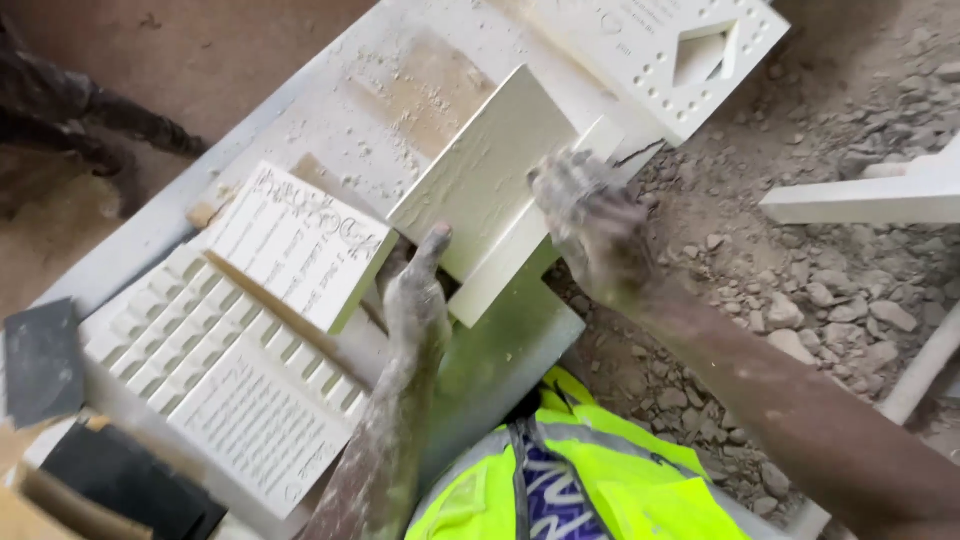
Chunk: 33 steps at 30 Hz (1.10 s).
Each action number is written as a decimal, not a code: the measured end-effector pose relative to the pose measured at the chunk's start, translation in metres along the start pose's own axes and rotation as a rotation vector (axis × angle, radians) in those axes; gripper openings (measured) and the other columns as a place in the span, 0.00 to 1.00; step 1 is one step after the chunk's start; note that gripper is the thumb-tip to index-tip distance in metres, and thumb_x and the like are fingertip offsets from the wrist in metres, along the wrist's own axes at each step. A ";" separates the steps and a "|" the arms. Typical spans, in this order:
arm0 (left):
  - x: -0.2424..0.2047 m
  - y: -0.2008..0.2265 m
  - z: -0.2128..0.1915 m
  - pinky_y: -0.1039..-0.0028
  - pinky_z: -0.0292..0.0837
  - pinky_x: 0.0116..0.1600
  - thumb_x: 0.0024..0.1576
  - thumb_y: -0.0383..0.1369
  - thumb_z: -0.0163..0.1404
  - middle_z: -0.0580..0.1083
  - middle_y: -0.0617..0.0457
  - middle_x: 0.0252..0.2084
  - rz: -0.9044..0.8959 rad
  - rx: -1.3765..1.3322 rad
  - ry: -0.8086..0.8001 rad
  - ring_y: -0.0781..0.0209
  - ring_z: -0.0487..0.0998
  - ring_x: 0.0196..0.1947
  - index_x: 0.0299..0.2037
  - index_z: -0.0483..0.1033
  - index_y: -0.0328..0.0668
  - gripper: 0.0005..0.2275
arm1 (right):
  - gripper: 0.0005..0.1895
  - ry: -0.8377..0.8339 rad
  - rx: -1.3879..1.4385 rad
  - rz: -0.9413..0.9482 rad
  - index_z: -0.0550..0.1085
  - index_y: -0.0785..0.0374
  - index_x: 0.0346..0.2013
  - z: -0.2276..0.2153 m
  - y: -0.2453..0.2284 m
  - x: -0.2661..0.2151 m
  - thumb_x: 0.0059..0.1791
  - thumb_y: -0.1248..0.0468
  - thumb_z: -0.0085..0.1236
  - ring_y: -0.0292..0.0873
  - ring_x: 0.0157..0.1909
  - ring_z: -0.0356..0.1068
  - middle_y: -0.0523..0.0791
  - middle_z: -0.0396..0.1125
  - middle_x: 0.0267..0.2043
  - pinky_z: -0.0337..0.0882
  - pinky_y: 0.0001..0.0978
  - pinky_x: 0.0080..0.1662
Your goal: Sanding the edges and surfaces of a decorative plaque to smooth it.
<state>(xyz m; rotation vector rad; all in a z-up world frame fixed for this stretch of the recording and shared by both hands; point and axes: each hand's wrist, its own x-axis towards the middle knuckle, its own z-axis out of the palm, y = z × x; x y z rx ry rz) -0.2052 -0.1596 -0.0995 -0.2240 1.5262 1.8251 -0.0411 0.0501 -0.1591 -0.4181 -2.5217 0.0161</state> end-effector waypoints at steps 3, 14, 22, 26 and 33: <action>0.011 -0.009 -0.002 0.52 0.75 0.61 0.52 0.38 0.64 0.75 0.34 0.57 0.147 0.068 -0.075 0.48 0.77 0.60 0.65 0.66 0.27 0.33 | 0.11 0.005 0.142 -0.185 0.81 0.61 0.43 -0.051 -0.025 0.041 0.54 0.58 0.58 0.49 0.47 0.74 0.46 0.76 0.41 0.68 0.46 0.56; -0.012 0.016 0.022 0.58 0.42 0.72 0.49 0.40 0.64 0.73 0.40 0.60 0.092 0.126 0.092 0.49 0.70 0.68 0.67 0.67 0.34 0.34 | 0.13 -0.070 -0.152 -0.022 0.71 0.57 0.22 -0.005 0.054 -0.009 0.44 0.63 0.70 0.47 0.24 0.67 0.44 0.63 0.19 0.72 0.44 0.37; -0.010 0.028 0.022 0.47 0.68 0.66 0.50 0.38 0.64 0.70 0.34 0.64 0.033 0.092 0.089 0.42 0.68 0.69 0.69 0.60 0.28 0.39 | 0.01 0.001 0.198 -0.028 0.79 0.68 0.33 -0.074 -0.060 0.066 0.48 0.74 0.62 0.53 0.34 0.73 0.50 0.70 0.25 0.73 0.51 0.52; 0.010 -0.007 0.004 0.44 0.68 0.64 0.51 0.37 0.63 0.68 0.32 0.65 0.016 0.028 0.054 0.41 0.66 0.69 0.71 0.56 0.26 0.40 | 0.04 -0.046 0.060 0.167 0.77 0.72 0.36 -0.055 0.003 0.047 0.54 0.72 0.63 0.53 0.27 0.70 0.52 0.67 0.21 0.76 0.50 0.49; 0.005 -0.007 0.003 0.50 0.58 0.72 0.50 0.39 0.64 0.65 0.31 0.68 -0.051 0.062 0.104 0.40 0.61 0.73 0.71 0.57 0.25 0.41 | 0.13 -0.090 0.255 -0.049 0.80 0.61 0.49 -0.046 -0.080 0.018 0.51 0.65 0.56 0.54 0.61 0.72 0.54 0.75 0.50 0.65 0.49 0.66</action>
